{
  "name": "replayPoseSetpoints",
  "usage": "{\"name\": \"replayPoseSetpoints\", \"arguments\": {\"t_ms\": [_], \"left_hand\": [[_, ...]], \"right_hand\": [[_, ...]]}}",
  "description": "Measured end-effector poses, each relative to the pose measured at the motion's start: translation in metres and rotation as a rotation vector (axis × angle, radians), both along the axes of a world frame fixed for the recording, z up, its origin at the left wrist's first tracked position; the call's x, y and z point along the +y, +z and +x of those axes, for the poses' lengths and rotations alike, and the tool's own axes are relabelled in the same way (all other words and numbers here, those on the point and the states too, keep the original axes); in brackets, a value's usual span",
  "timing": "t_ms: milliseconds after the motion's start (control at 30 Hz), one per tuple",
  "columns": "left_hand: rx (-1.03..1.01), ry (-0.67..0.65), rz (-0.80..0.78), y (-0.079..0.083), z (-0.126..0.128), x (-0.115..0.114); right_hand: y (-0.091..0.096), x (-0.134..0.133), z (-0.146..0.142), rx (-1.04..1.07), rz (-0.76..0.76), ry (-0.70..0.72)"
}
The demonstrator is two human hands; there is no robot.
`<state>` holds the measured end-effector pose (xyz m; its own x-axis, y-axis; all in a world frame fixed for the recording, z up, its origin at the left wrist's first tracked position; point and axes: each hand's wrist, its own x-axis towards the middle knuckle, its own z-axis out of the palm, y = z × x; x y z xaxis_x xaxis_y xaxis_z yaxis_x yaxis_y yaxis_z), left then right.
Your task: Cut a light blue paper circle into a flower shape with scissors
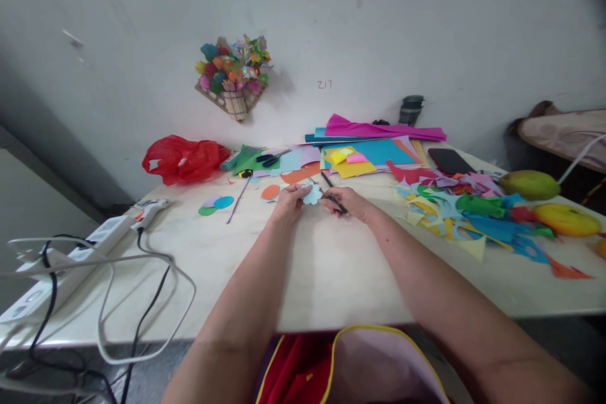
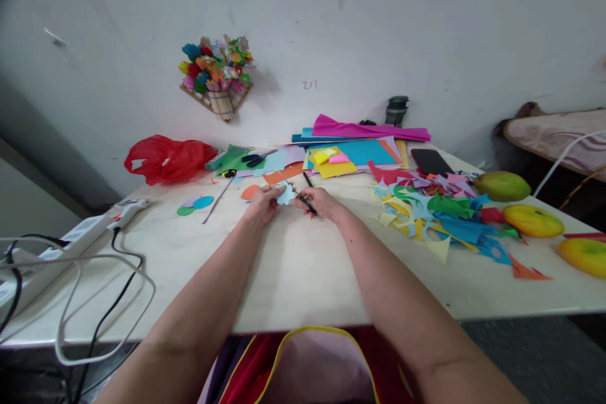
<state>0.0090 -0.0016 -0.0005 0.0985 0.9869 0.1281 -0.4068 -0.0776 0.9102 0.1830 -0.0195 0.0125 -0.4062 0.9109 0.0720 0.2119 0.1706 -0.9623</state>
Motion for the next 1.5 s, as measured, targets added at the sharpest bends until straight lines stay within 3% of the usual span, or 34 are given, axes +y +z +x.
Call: {"name": "replayPoseSetpoints", "arguments": {"t_ms": [600, 1500], "left_hand": [[-0.002, 0.009, -0.001, 0.0005, 0.0008, 0.0002], [-0.048, 0.024, -0.019, 0.0017, 0.0031, -0.0013]], "right_hand": [[0.0058, -0.0051, -0.0035, -0.002, -0.046, 0.003], [-0.0017, -0.0015, -0.0048, 0.049, -0.049, 0.014]]}}
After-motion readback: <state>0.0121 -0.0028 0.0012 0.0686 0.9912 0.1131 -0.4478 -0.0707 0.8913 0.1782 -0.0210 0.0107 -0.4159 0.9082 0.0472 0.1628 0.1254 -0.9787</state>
